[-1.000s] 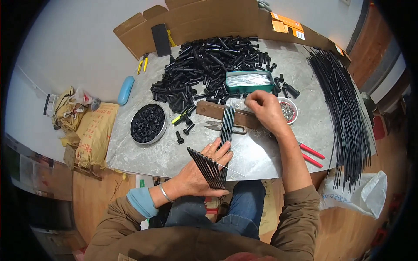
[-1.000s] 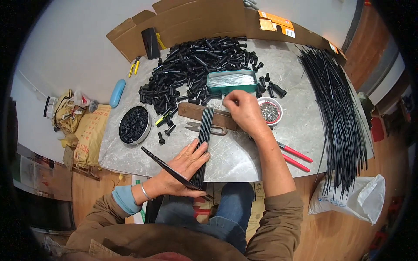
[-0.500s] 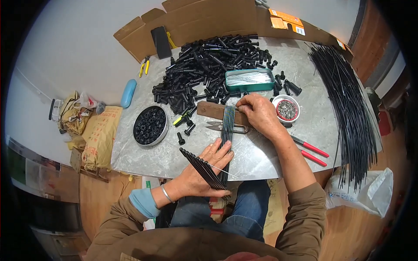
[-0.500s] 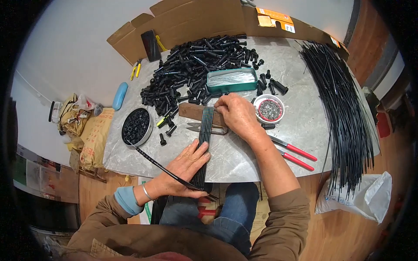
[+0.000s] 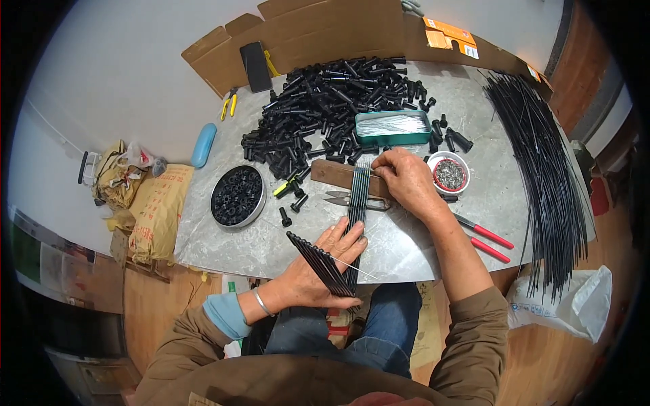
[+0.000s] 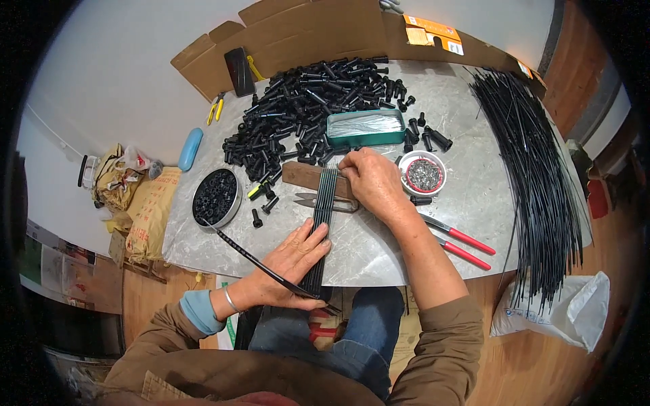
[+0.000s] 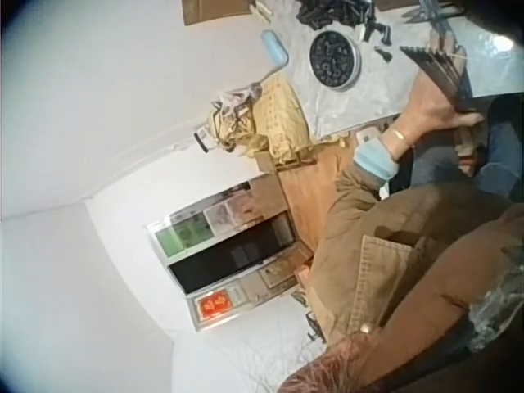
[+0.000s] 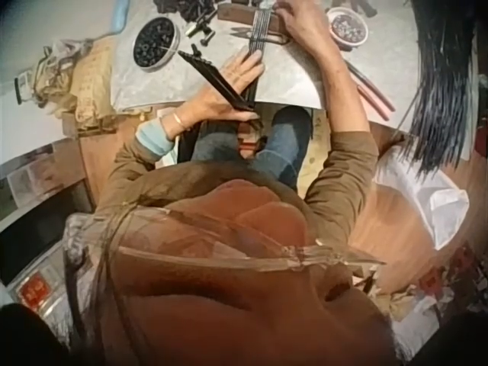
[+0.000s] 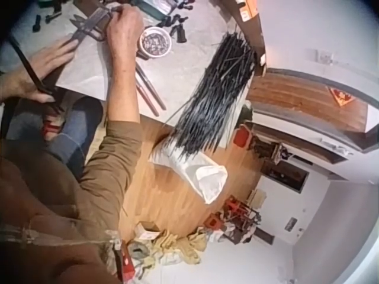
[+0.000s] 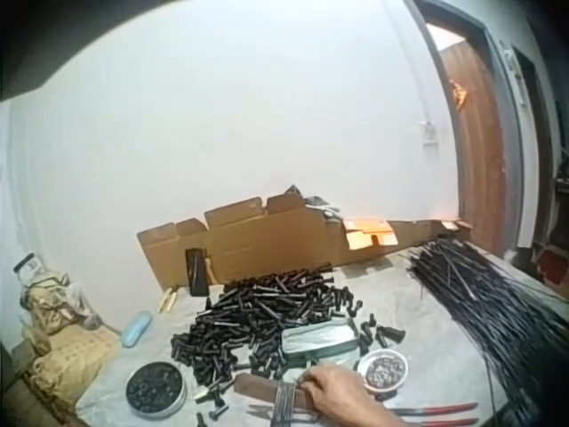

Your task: Assembling and bundling multiple black wires into a group using a jig and pliers.

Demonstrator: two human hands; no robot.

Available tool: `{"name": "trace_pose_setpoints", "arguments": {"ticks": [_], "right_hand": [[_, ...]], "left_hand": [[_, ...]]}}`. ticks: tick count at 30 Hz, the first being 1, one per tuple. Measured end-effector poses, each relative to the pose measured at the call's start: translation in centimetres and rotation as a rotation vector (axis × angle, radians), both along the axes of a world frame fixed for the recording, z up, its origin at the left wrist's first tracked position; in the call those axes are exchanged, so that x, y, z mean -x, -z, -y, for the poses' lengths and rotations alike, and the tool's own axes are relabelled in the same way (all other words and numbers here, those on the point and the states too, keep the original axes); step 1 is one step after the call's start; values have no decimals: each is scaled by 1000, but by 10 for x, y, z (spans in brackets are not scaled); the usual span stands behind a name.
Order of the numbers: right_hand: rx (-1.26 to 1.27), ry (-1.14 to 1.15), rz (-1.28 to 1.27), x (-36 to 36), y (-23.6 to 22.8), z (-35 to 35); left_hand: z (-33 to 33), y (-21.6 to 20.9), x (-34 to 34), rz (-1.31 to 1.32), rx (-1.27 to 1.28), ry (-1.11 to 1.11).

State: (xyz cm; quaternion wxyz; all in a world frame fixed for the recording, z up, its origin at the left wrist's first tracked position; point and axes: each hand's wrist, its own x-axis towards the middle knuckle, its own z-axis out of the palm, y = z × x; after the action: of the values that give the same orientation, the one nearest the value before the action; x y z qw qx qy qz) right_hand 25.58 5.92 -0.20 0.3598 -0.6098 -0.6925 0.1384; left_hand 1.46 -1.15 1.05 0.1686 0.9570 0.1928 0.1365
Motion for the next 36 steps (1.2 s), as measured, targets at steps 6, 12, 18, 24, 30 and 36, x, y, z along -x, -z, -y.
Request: {"name": "trace_pose_setpoints", "arguments": {"ticks": [6, 12, 18, 24, 30, 36], "right_hand": [[-140, 42, 89, 3, -3, 1], [-83, 20, 89, -4, -6, 2], [-127, -78, 69, -5, -9, 1], [-50, -61, -111, -4, -7, 1], [-1, -60, -215, 3, 1, -7], [-134, -23, -142, 8, -4, -6]], "left_hand": [[-1, 1, -1, -1, 5, 12], [-1, 1, -1, 1, 29, 4], [-1, -1, 3, 1, 23, -4], [-2, 2, 3, 18, 40, 0], [-2, 2, 6, 35, 39, 12], [-1, 2, 5, 19, 13, 13]]}}
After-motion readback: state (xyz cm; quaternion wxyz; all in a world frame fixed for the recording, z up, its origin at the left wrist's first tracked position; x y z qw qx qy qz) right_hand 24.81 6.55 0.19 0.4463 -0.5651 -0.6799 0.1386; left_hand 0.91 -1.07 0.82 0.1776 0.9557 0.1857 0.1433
